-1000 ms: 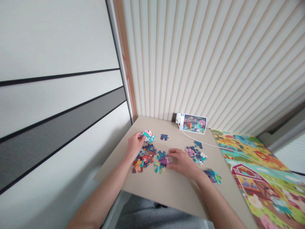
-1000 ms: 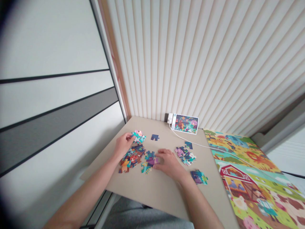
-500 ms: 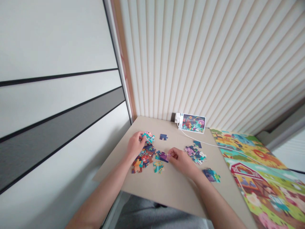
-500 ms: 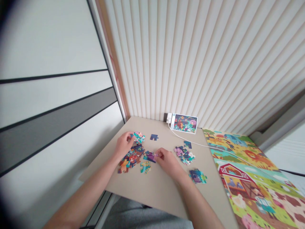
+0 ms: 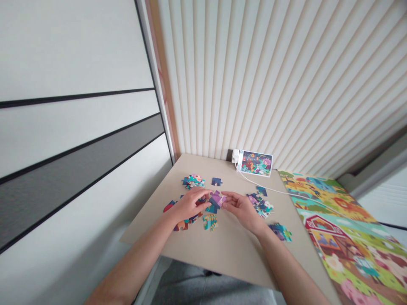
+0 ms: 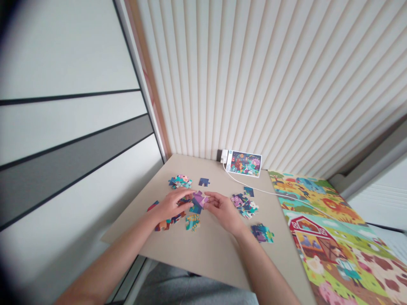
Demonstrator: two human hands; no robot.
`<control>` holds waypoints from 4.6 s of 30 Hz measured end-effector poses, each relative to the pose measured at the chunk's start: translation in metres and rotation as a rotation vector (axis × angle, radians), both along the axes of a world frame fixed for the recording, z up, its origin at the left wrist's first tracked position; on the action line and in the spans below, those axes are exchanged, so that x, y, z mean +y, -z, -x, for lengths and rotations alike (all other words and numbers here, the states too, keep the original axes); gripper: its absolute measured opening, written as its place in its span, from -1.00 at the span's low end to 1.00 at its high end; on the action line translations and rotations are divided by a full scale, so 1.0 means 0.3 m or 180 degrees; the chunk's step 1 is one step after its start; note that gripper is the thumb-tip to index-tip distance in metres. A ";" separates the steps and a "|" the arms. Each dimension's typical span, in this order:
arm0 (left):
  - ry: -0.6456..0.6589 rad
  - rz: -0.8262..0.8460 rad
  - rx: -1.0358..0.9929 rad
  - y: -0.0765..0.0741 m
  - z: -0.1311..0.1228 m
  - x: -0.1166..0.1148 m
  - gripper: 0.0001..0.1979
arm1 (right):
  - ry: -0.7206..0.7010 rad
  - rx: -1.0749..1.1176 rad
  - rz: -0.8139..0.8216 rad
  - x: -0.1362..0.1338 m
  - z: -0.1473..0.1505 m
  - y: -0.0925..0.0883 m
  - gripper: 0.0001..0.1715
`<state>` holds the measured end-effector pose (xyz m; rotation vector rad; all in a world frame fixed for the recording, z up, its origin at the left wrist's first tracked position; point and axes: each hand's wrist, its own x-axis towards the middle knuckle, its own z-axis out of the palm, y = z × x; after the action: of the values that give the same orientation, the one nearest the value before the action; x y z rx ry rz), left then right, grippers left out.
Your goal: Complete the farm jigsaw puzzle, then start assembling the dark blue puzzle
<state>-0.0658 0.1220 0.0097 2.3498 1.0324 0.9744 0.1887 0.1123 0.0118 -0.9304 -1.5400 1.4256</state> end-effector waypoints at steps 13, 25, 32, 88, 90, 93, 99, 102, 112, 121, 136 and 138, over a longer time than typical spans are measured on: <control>-0.0286 -0.0192 0.0172 0.011 0.004 0.011 -0.78 | 0.0479 -0.0601 -0.0076 0.024 -0.027 0.002 -0.53; -0.0760 -0.0372 0.0178 0.036 0.015 0.041 -0.83 | 0.1429 -0.2651 -0.1603 0.006 -0.042 0.029 -0.60; -0.0327 -0.0367 0.0635 0.037 0.004 0.026 -0.74 | 0.0568 -0.2645 -0.1772 -0.032 0.053 0.058 -0.58; -0.0526 -0.0034 0.0755 0.027 -0.058 -0.322 -0.65 | 0.0343 -0.3041 -0.2533 -0.057 0.032 0.033 -0.61; -0.0537 0.0030 0.0714 0.035 -0.053 -0.324 -0.62 | 0.0297 -0.2971 -0.2459 -0.057 0.044 0.043 -0.60; -0.0773 -0.0029 0.0692 0.054 -0.043 -0.328 -0.51 | 0.0316 -0.2865 -0.2361 -0.051 0.044 0.050 -0.63; -0.1231 -0.0264 0.0785 0.056 -0.033 -0.334 -0.50 | 0.0384 -0.2777 -0.2202 -0.053 0.030 0.039 -0.69; -0.1193 -0.0222 0.0815 0.043 -0.037 -0.337 -0.60 | 0.0348 -0.2715 -0.2307 -0.049 0.021 0.024 -0.70; -0.1168 -0.0254 0.0682 0.029 -0.041 -0.345 -0.62 | 0.0446 -0.2130 -0.1678 -0.013 -0.024 -0.005 -0.80; -0.1191 -0.0146 0.0387 0.110 -0.021 -0.335 -0.42 | 0.0523 -0.1340 -0.1045 0.001 -0.020 0.018 -0.70; -0.1223 -0.0029 0.0147 0.154 -0.013 -0.312 -0.24 | 0.0446 -0.1152 -0.0865 0.001 -0.015 0.024 -0.62; -0.1188 -0.0026 0.0169 0.154 -0.013 -0.315 -0.24 | 0.0449 -0.1170 -0.0872 0.003 -0.016 0.030 -0.63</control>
<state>-0.0618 0.0274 -0.0365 2.2436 1.5280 1.0477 0.1935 0.1131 0.0029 -1.1486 -1.8410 0.9491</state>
